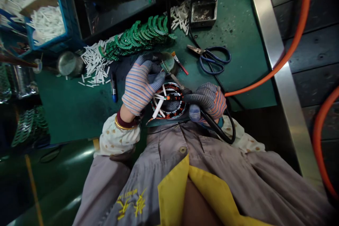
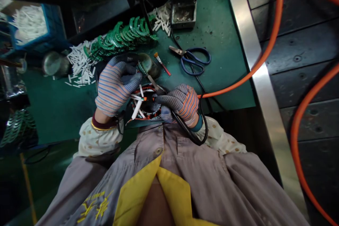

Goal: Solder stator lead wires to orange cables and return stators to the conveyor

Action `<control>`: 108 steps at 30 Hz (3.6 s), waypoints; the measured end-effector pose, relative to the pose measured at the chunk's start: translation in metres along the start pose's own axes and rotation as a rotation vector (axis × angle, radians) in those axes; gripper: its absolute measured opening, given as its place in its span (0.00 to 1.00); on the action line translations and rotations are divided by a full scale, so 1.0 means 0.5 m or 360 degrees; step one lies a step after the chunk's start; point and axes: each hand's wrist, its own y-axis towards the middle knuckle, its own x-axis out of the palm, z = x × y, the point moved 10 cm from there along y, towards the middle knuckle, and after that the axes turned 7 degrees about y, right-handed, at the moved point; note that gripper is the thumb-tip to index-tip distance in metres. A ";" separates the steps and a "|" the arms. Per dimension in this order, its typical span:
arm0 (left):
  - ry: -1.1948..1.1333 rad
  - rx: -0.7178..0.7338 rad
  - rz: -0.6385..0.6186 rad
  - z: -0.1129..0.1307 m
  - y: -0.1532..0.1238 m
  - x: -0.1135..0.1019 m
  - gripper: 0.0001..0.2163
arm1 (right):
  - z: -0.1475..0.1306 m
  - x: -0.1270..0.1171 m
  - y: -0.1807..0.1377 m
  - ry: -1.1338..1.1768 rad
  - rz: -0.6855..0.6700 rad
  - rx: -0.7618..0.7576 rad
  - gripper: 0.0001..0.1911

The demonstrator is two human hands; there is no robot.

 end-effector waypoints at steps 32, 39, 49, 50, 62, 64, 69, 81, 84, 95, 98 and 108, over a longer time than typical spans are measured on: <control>0.0089 -0.0051 0.0060 0.006 -0.013 -0.012 0.03 | 0.013 0.028 0.000 -0.0007 -0.0199 0.0111 0.26; 0.0059 -0.0002 0.0077 0.006 -0.015 -0.010 0.03 | -0.011 0.002 0.028 0.0014 -0.0006 0.0008 0.27; 0.0105 -0.0014 0.0071 0.010 -0.012 -0.003 0.03 | -0.007 -0.010 0.079 -0.0114 0.0218 0.0199 0.15; 0.0092 -0.0004 0.0060 0.009 -0.010 -0.002 0.04 | -0.001 0.007 0.090 -0.0186 0.0101 0.0238 0.16; -0.0079 -0.0067 -0.0036 -0.012 0.017 0.003 0.11 | 0.061 0.085 0.122 -0.0356 -0.0384 0.0468 0.19; -0.0084 -0.0058 -0.0032 -0.008 0.017 0.003 0.11 | 0.058 0.078 0.120 -0.0364 -0.0317 0.0435 0.19; -0.0063 -0.0030 -0.0009 0.002 0.014 0.000 0.09 | 0.061 0.085 0.117 -0.0302 -0.0340 0.0439 0.17; 0.0001 -0.0024 -0.0065 0.000 0.027 -0.007 0.07 | 0.027 0.040 0.104 -0.0408 -0.0060 0.0288 0.26; 0.0064 0.0023 -0.0084 0.001 0.029 -0.004 0.08 | -0.012 -0.003 0.072 -0.0302 0.0116 0.0127 0.32; 0.0346 0.0030 -0.0327 0.019 0.041 -0.016 0.03 | -0.025 -0.018 0.053 0.0075 0.0132 -0.0068 0.16; 0.0369 0.0034 -0.0302 0.025 0.040 -0.018 0.03 | -0.028 -0.018 0.053 0.0112 0.0135 -0.0095 0.13; 0.0054 0.0045 -0.0137 0.000 0.029 -0.016 0.08 | -0.026 -0.022 0.058 0.0071 0.0195 -0.0110 0.18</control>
